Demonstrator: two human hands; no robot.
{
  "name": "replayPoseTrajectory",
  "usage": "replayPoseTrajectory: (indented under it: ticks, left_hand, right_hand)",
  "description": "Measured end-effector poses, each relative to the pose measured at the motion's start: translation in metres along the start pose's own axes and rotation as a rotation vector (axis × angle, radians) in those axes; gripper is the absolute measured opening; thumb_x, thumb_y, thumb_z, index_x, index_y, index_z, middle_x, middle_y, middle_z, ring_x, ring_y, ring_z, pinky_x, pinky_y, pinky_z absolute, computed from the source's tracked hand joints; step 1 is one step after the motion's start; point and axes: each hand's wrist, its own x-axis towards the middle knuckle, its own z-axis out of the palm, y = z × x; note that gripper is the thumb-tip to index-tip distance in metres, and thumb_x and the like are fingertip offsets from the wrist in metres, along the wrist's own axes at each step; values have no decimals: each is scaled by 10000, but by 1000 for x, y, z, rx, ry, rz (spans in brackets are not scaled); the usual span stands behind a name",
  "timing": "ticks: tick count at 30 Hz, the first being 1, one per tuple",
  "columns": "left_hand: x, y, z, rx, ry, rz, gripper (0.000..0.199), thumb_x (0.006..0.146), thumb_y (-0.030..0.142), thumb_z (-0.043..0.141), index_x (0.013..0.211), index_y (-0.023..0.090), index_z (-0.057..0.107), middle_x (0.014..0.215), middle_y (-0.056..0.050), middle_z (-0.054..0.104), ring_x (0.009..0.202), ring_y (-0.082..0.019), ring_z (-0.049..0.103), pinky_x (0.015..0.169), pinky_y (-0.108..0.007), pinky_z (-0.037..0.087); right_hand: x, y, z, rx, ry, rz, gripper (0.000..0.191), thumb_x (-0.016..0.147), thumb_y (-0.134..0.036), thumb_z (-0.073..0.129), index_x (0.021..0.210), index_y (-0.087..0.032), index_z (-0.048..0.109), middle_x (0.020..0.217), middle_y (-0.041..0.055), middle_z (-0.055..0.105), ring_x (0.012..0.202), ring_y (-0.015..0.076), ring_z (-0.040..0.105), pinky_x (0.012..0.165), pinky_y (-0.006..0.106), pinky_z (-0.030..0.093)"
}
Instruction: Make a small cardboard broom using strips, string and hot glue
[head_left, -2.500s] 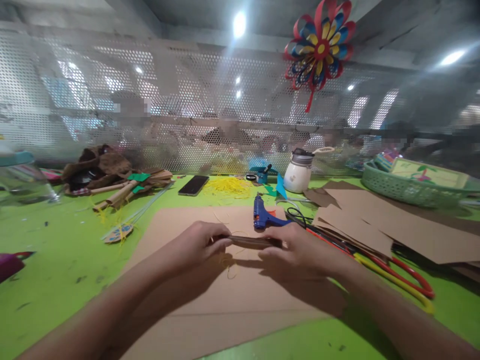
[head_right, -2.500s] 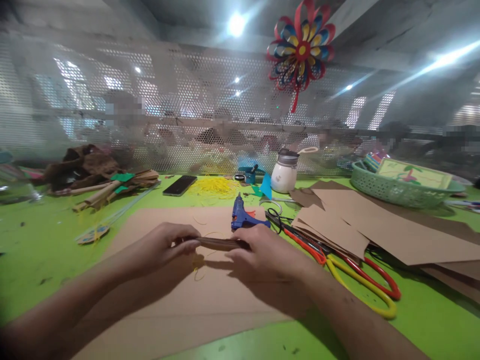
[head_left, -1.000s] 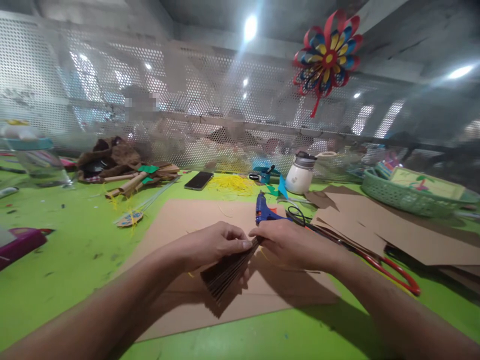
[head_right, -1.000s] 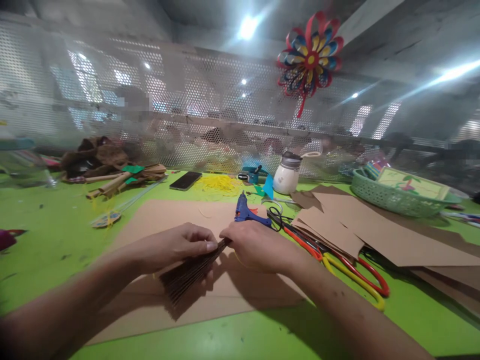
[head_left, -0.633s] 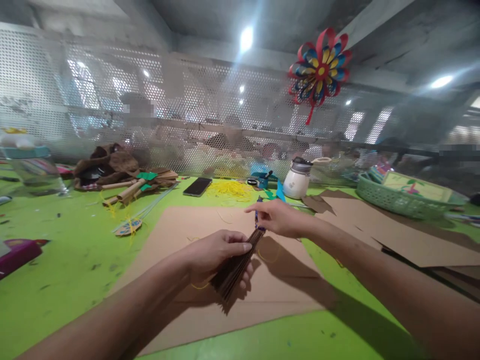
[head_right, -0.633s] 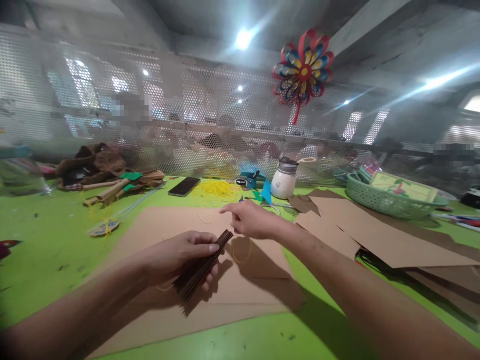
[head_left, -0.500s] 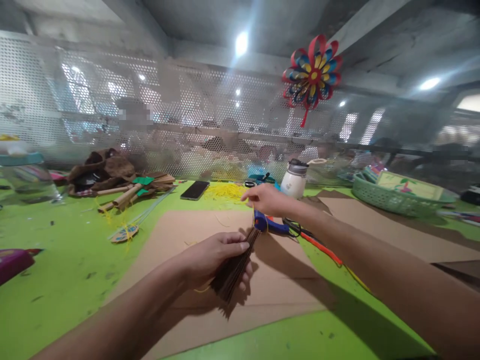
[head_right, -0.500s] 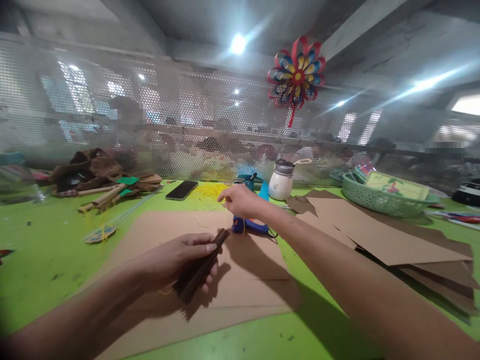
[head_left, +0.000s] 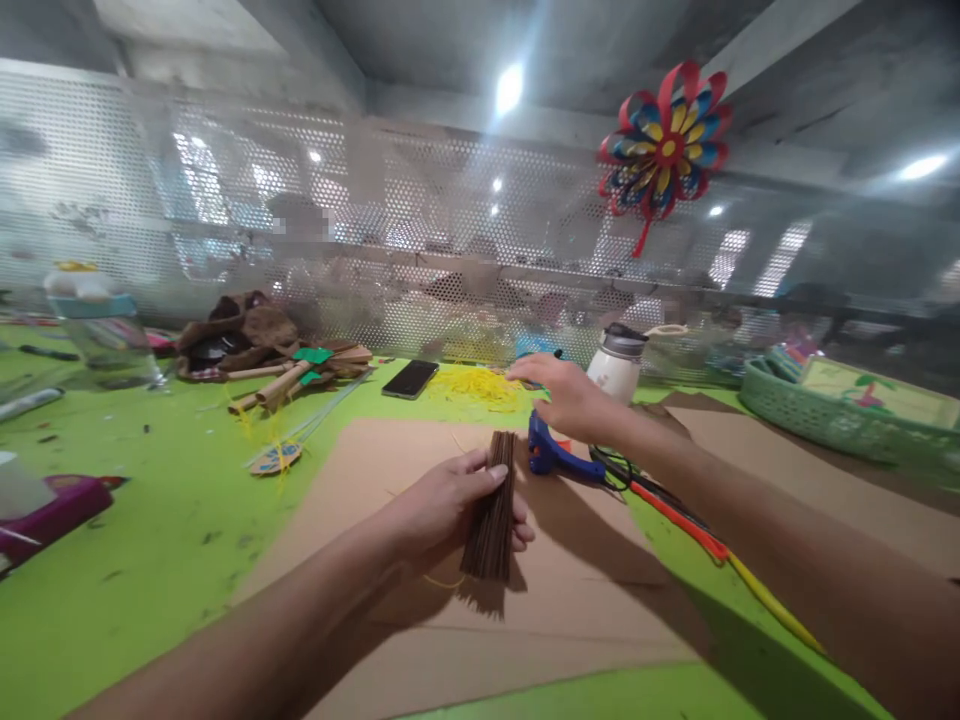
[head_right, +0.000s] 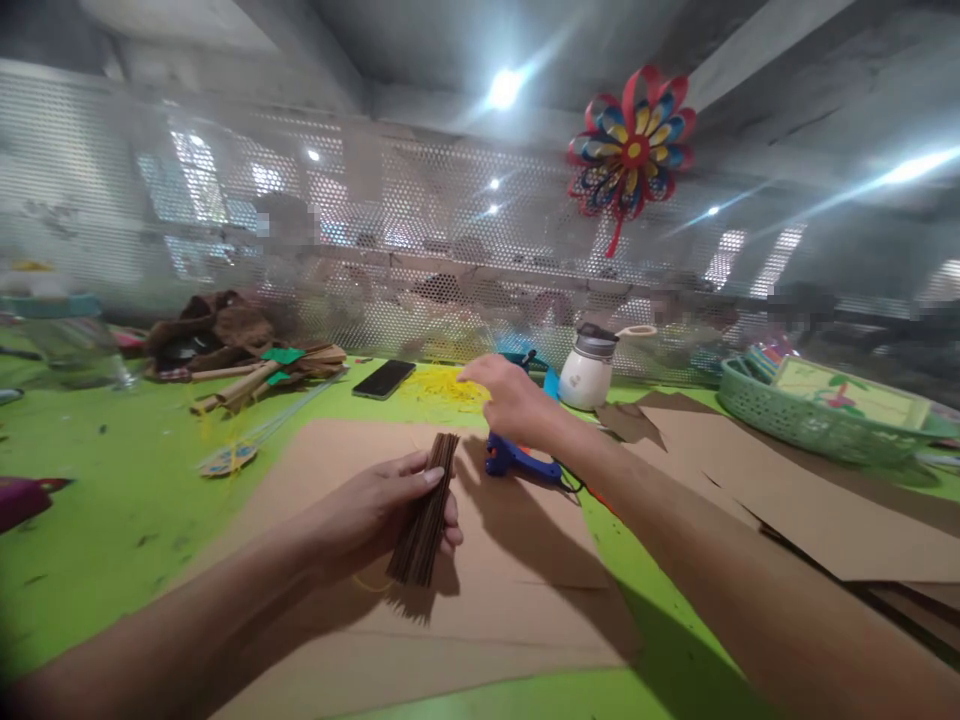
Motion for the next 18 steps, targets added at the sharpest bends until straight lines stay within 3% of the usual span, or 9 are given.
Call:
replayPoseTrajectory:
  ticks: [2, 4, 7, 12, 18]
  left_hand:
    - [2, -3, -1, -17, 16, 28, 158, 899, 265, 549, 926, 188, 414, 747, -65, 673, 688, -199, 686, 687, -342, 521]
    - [4, -6, -2, -22, 19, 37, 148, 901, 259, 545, 951, 184, 428, 761, -68, 676, 710, -204, 691, 707, -352, 524]
    - [4, -9, -1, -9, -9, 33, 158, 906, 260, 538, 1009, 172, 458, 767, -75, 677, 720, -207, 691, 726, -359, 521]
    - [2, -10, 6, 12, -88, 7, 166, 923, 267, 515, 1052, 164, 493, 774, -80, 673, 736, -210, 685, 731, -351, 509]
    - [-2, -10, 13, 22, -159, -43, 172, 933, 264, 502, 1079, 172, 505, 762, -74, 660, 714, -194, 667, 714, -334, 505]
  right_hand:
    - [-29, -12, 0, 31, 90, 52, 387, 735, 33, 486, 1039, -107, 680, 1106, 147, 665, 1068, 239, 595, 959, 405, 450]
    - [-55, -29, 4, 112, 101, 117, 254, 824, -84, 502, 1005, -111, 678, 917, 105, 696, 824, 199, 646, 767, 347, 523]
    - [-80, -51, 13, 461, 92, 353, 177, 867, -267, 555, 867, -152, 689, 773, 44, 671, 704, 170, 608, 665, 312, 498]
    - [-86, -60, 27, 874, 189, 566, 343, 852, -490, 593, 764, -159, 610, 696, 5, 590, 622, 135, 553, 586, 278, 451]
    - [-88, -61, 29, 995, 189, 617, 420, 807, -570, 629, 701, -168, 575, 638, -13, 558, 565, 114, 509, 550, 265, 419]
